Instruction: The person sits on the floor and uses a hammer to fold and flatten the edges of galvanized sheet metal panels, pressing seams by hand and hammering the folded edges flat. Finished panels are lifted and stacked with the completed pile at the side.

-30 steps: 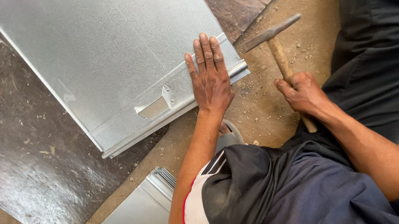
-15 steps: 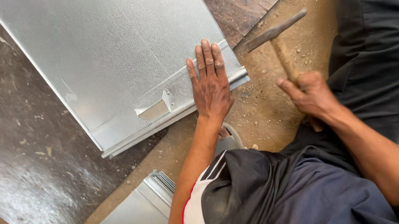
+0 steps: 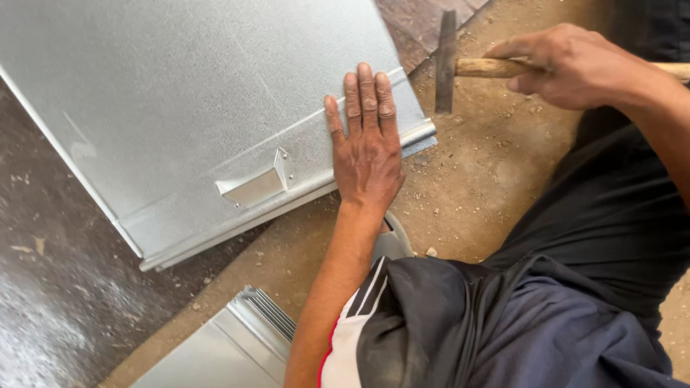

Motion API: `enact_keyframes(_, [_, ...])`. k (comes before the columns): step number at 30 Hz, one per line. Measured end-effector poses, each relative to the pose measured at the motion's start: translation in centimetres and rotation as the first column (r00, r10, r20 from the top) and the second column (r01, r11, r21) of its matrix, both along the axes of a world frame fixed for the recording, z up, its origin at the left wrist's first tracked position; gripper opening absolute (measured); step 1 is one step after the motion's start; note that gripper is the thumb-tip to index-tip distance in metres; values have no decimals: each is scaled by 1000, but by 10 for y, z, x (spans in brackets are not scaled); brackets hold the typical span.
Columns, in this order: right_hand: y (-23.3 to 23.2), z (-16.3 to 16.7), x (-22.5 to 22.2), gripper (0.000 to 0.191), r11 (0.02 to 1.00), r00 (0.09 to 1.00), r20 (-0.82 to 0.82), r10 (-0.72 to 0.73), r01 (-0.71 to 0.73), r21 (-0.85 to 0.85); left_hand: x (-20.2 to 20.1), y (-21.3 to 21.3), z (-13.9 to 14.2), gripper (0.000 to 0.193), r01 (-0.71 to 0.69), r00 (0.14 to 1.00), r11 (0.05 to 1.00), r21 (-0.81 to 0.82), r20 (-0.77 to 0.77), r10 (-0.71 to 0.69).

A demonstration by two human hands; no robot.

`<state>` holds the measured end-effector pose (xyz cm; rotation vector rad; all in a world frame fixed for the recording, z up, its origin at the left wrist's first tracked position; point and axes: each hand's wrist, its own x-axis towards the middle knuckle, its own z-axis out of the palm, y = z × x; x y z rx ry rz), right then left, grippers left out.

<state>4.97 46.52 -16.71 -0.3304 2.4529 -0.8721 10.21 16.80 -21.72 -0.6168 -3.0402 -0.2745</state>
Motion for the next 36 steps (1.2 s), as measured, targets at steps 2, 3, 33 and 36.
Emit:
enact_keyframes(2, [0, -9, -1, 52, 999, 997, 66, -47, 45, 24, 4, -1, -2, 89, -20, 1000, 1000, -13, 6, 20])
enact_keyframes(3, [1, -13, -2, 51, 991, 982, 139, -129, 123, 54, 5, -1, -3, 89, -28, 999, 997, -73, 22, 29])
enact_keyframes(33, [3, -25, 10, 55, 992, 971, 237, -43, 14, 122, 6, -4, -1, 93, 3, 1000, 1000, 1, -19, -3])
enact_keyframes(36, [-1, -19, 14, 56, 992, 969, 237, -66, 37, 125, 8, -3, 0, 94, -22, 1000, 998, -55, -9, 22])
